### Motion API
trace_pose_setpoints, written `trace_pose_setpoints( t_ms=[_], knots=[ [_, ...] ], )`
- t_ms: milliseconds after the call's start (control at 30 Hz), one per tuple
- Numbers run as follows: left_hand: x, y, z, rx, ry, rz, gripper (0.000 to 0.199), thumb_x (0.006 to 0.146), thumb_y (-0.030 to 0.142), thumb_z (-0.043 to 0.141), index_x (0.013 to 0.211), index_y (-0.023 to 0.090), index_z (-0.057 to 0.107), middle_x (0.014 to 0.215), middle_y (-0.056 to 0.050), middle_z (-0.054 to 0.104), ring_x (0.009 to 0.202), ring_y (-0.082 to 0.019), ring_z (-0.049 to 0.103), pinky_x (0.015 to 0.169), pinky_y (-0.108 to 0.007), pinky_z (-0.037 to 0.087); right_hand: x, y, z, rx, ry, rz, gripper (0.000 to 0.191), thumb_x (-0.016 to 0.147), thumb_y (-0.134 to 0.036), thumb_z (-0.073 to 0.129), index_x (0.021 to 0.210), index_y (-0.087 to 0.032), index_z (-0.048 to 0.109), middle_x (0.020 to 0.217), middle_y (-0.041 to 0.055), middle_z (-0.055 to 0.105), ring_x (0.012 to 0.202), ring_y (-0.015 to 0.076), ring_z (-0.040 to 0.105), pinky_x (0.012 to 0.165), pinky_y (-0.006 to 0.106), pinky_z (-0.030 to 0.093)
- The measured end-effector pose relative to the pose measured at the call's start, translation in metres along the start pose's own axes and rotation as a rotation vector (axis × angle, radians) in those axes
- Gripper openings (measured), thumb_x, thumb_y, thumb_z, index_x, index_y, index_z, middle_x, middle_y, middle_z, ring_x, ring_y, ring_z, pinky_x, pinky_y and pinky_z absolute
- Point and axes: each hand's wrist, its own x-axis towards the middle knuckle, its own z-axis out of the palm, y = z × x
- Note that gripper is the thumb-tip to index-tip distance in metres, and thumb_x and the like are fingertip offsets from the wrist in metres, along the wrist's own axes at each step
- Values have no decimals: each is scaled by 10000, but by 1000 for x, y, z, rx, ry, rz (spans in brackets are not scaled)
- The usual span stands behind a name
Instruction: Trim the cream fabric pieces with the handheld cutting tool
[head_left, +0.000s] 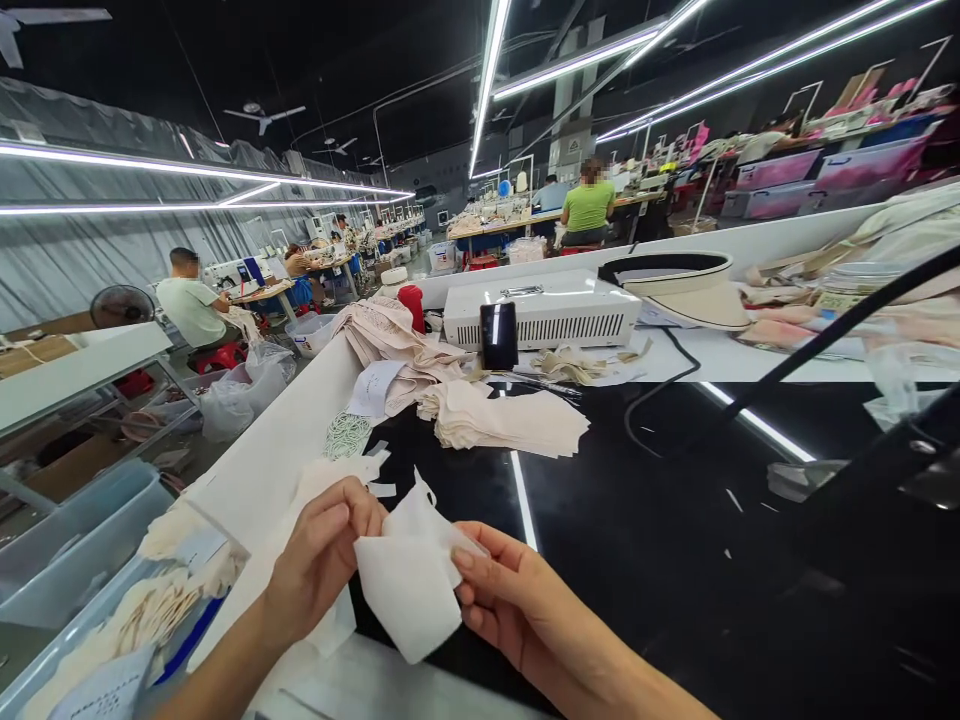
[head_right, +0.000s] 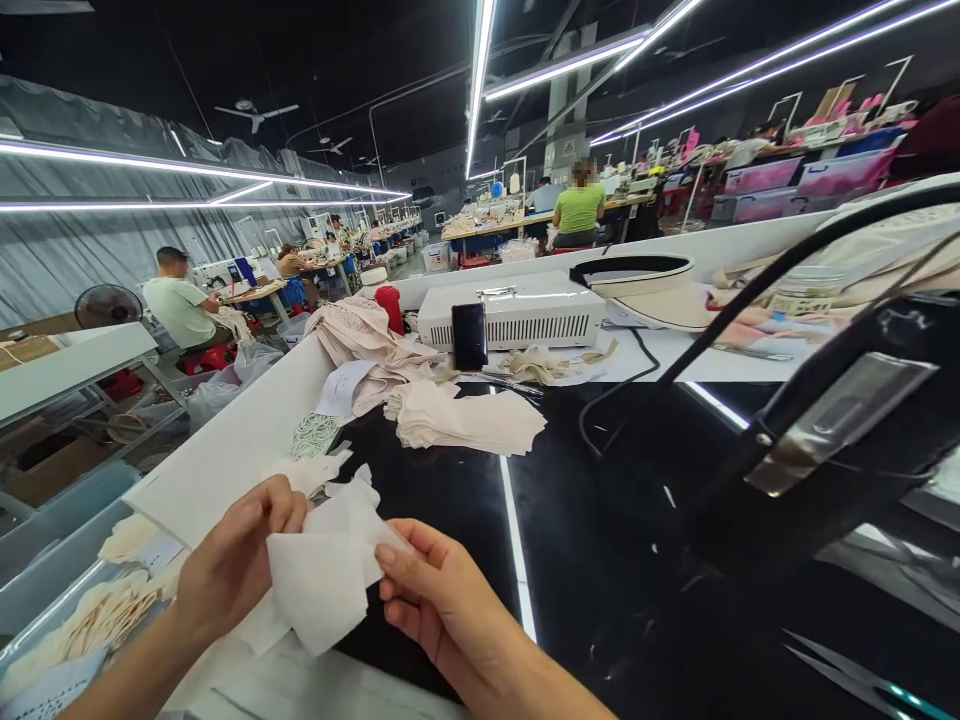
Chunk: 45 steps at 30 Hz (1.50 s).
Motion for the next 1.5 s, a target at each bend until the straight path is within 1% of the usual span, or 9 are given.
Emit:
trace_pose_setpoints(
  t_ms=[67, 133, 233, 367, 533, 767, 1000, 1200, 1500],
  knots=[
    [1, -7, 0, 47, 135, -115, 560, 806, 678, 772, 691, 194, 516, 569, 50, 414, 564, -102, 325, 531, -196, 326, -6, -5, -4, 8, 9, -55, 399, 648, -338, 1007, 905, -142, 773, 727, -29, 627, 619, 30, 547, 586, 116, 538],
    [1, -15, -1, 77, 186, -201, 529, 824, 652, 784, 741, 199, 523, 544, 74, 391, 539, -88, 300, 507, -171, 291, -13, -10, -7, 17, 26, -98, 392, 653, -343, 1005, 908, -154, 776, 726, -33, 622, 612, 28, 532, 582, 120, 527],
    [0, -28, 2, 100, 156, -342, 517, 777, 629, 844, 835, 208, 549, 619, 75, 459, 530, -76, 358, 500, -170, 335, -23, -16, -7, 24, 43, -141, 408, 630, -362, 1013, 896, -164, 774, 708, -38, 611, 591, 26, 503, 557, 121, 493],
    [-3, -37, 13, 150, 6, -516, 609, 750, 741, 797, 994, 207, 637, 704, 39, 535, 572, -105, 488, 539, -210, 426, -32, -19, -4, 13, 39, -166, 410, 654, -373, 1000, 921, -164, 770, 696, -36, 601, 592, 35, 485, 565, 134, 469],
    [-1, -42, 32, 57, -188, -446, 710, 857, 855, 561, 896, 159, 696, 777, -70, 648, 781, -220, 636, 724, -315, 505, -35, -15, -5, -30, 34, -166, 410, 677, -396, 980, 919, -164, 744, 670, -31, 592, 587, 52, 476, 567, 156, 441],
    [8, -50, 43, 55, 1, -406, 567, 790, 712, 781, 789, 190, 562, 721, 22, 531, 656, -124, 508, 674, -249, 464, -41, -7, -15, -152, 42, -162, 420, 698, -438, 955, 906, -182, 695, 640, -46, 577, 571, 62, 477, 564, 170, 408],
    [12, -44, 50, 79, 53, -426, 601, 770, 719, 785, 761, 208, 468, 680, 59, 402, 613, -99, 349, 572, -211, 354, -43, 3, -20, -166, 28, -69, 445, 669, -399, 974, 957, -169, 724, 663, -54, 578, 556, 43, 464, 538, 146, 383],
    [15, -44, 57, 142, 68, -428, 635, 734, 758, 784, 729, 197, 487, 648, 58, 413, 592, -95, 319, 526, -213, 280, -40, 8, -22, -111, -51, 43, 506, 571, -380, 1024, 934, -137, 769, 695, -31, 586, 575, 43, 464, 530, 129, 388],
    [19, -41, 54, 218, 70, -352, 617, 730, 746, 792, 691, 180, 550, 630, 53, 426, 570, -92, 320, 511, -212, 255, -42, 3, -28, -154, -78, 82, 532, 463, -430, 1048, 832, -151, 785, 689, -28, 626, 566, 52, 478, 550, 158, 382]
  ],
)
